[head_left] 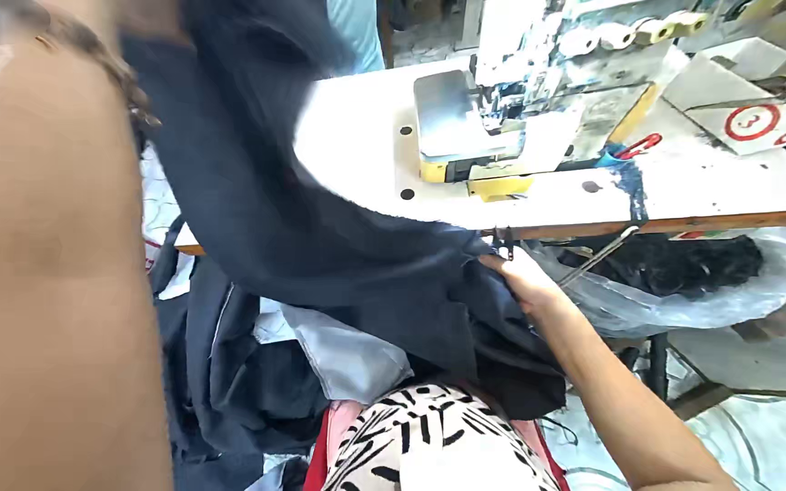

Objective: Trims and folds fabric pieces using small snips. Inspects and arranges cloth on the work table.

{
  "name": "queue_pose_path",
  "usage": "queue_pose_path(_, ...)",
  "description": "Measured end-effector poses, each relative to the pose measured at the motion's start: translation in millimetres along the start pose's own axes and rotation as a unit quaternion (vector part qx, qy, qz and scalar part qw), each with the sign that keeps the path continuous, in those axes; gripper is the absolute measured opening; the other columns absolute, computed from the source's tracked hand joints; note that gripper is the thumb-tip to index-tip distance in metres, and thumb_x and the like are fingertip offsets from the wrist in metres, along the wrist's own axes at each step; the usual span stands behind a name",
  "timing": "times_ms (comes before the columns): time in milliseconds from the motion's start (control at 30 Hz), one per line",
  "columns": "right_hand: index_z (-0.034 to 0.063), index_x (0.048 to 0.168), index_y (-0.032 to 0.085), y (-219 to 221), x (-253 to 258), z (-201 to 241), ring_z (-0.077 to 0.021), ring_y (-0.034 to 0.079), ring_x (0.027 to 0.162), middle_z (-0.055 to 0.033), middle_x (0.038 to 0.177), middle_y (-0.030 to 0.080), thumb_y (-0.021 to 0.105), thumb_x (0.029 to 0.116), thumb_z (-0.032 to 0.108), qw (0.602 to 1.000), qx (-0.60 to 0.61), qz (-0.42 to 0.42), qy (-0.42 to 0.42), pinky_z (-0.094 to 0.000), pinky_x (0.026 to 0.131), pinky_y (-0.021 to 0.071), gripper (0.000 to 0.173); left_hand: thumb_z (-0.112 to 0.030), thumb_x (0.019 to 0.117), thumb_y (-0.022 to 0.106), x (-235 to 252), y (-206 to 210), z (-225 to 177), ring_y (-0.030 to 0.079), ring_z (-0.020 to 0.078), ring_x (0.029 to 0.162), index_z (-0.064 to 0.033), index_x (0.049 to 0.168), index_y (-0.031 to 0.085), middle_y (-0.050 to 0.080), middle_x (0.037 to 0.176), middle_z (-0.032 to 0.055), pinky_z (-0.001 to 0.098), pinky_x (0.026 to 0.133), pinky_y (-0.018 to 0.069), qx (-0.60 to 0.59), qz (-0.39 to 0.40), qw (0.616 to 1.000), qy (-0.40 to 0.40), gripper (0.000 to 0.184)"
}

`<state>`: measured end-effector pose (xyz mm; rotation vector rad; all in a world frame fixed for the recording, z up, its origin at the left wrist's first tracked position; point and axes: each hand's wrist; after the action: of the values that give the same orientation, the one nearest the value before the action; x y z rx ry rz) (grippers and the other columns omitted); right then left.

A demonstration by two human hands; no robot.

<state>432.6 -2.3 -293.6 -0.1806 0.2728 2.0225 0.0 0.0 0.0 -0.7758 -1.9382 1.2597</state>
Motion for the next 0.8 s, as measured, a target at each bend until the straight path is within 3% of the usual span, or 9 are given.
queue_pose_path(100, 0.0126, 0.109, 0.060, -10, 16, -7, -0.0043, 0.056, 0.060, 0.0023, 0.076, 0.061, 0.055, 0.1045, 0.012, 1.000, -0.017, 0.003, 0.017, -0.0217, 0.054, 0.0496, 0.007, -0.057, 0.1044, 0.046, -49, 77, -43, 0.058, 0.0511, 0.121, 0.0023, 0.138, 0.058, 0.060, 0.131, 0.0328, 0.0719, 0.098, 0.0423, 0.147, 0.300, 0.917, 0.217, 0.069)
queue_pose_path(200, 0.0086, 0.103, 0.061, -21, 22, -10, -0.0001, 0.044, 0.046, 0.0050, 0.064, 0.055, 0.053, 0.1027, 0.004, 1.000, -0.024, 0.016, 0.008, -0.0154, 0.044, 0.0398, 0.009, -0.063, 0.0895, 0.069, -115, 164, -46, 0.042, 0.0506, 0.142, -0.0088, 0.158, 0.039, 0.040, 0.156, 0.0309, 0.0686, 0.114, 0.0325, 0.136, 0.393, 0.872, 0.256, 0.092)
queue_pose_path(267, 0.0068, 0.101, 0.063, -29, 25, -9, 0.0006, 0.042, 0.046, 0.0052, 0.065, 0.056, 0.054, 0.1015, 0.002, 0.999, -0.037, 0.025, -0.001, -0.0150, 0.044, 0.0385, 0.010, -0.067, 0.0841, 0.072, -115, 210, -32, 0.033, 0.0569, 0.144, -0.0177, 0.165, 0.024, 0.017, 0.165, 0.0340, 0.0755, 0.109, 0.0315, 0.112, 0.378, 0.894, 0.211, 0.106)
queue_pose_path(367, 0.0085, 0.088, 0.059, -31, 30, -5, -0.0003, 0.044, 0.045, 0.0053, 0.060, 0.055, 0.059, 0.1012, 0.007, 0.996, -0.085, 0.029, -0.018, -0.0168, 0.045, 0.0403, 0.013, -0.068, 0.0818, 0.074, -76, 247, -16, 0.018, 0.0661, 0.145, -0.0201, 0.164, 0.026, 0.005, 0.167, 0.0324, 0.0871, 0.105, 0.0189, 0.034, 0.248, 0.958, 0.139, 0.107)
queue_pose_path(433, 0.0042, 0.099, 0.062, -29, 31, -2, -0.0039, 0.048, 0.049, 0.0004, 0.066, 0.057, 0.060, 0.1018, 0.011, 0.988, -0.148, 0.027, -0.040, -0.0208, 0.048, 0.0436, 0.008, -0.052, 0.0848, 0.080, -84, 250, -26, 0.011, 0.0619, 0.149, -0.0121, 0.162, 0.031, 0.007, 0.168, 0.0315, 0.0829, 0.111, 0.0152, -0.034, 0.152, 0.976, 0.153, 0.100)
queue_pose_path(500, 0.0017, 0.123, 0.063, -31, 35, 3, -0.0076, 0.053, 0.056, -0.0055, 0.079, 0.063, 0.058, 0.1054, 0.020, 0.974, -0.214, 0.028, -0.063, -0.0256, 0.052, 0.0474, 0.026, -0.014, 0.0918, 0.076, -129, 238, -56, 0.033, 0.0498, 0.147, 0.0013, 0.147, 0.050, 0.030, 0.161, 0.0302, 0.0637, 0.117, 0.0310, -0.108, 0.103, 0.949, 0.277, 0.064)
queue_pose_path(567, 0.0009, 0.111, 0.066, -33, 40, 2, -0.0099, 0.052, 0.055, -0.0056, 0.073, 0.060, 0.058, 0.1054, 0.022, 0.962, -0.259, 0.000, -0.088, -0.0295, 0.052, 0.0473, 0.023, 0.004, 0.0933, 0.063, -162, 251, -79, 0.057, 0.0368, 0.131, 0.0034, 0.124, 0.068, 0.061, 0.137, 0.0243, 0.0468, 0.113, 0.0451, -0.184, 0.121, 0.869, 0.443, 0.031)
queue_pose_path(700, -0.0011, 0.107, 0.068, -28, 31, 21, -0.0192, 0.056, 0.062, -0.0127, 0.077, 0.063, 0.063, 0.1018, 0.014, 0.937, -0.330, -0.045, -0.106, -0.0397, 0.059, 0.0477, 0.017, 0.002, 0.0952, 0.064, -179, 260, -98, 0.045, 0.0462, 0.142, -0.0023, 0.125, 0.070, 0.057, 0.142, 0.0253, 0.0672, 0.117, 0.0273, -0.201, 0.250, 0.820, 0.473, 0.030)
queue_pose_path(800, 0.0000, 0.111, 0.071, -23, 20, 36, -0.0273, 0.064, 0.077, -0.0178, 0.091, 0.069, 0.061, 0.0996, 0.004, 0.916, -0.379, -0.055, -0.118, -0.0487, 0.069, 0.0523, 0.016, -0.009, 0.0918, 0.071, -165, 284, -91, 0.041, 0.0494, 0.143, -0.0091, 0.124, 0.070, 0.054, 0.146, 0.0249, 0.0726, 0.114, 0.0280, -0.190, 0.236, 0.803, 0.513, 0.032)
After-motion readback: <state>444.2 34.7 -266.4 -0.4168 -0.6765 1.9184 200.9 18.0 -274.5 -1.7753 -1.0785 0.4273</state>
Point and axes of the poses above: each hand's wrist, its own x-axis towards the middle knuckle, its own y-axis out of the palm, z = x × y
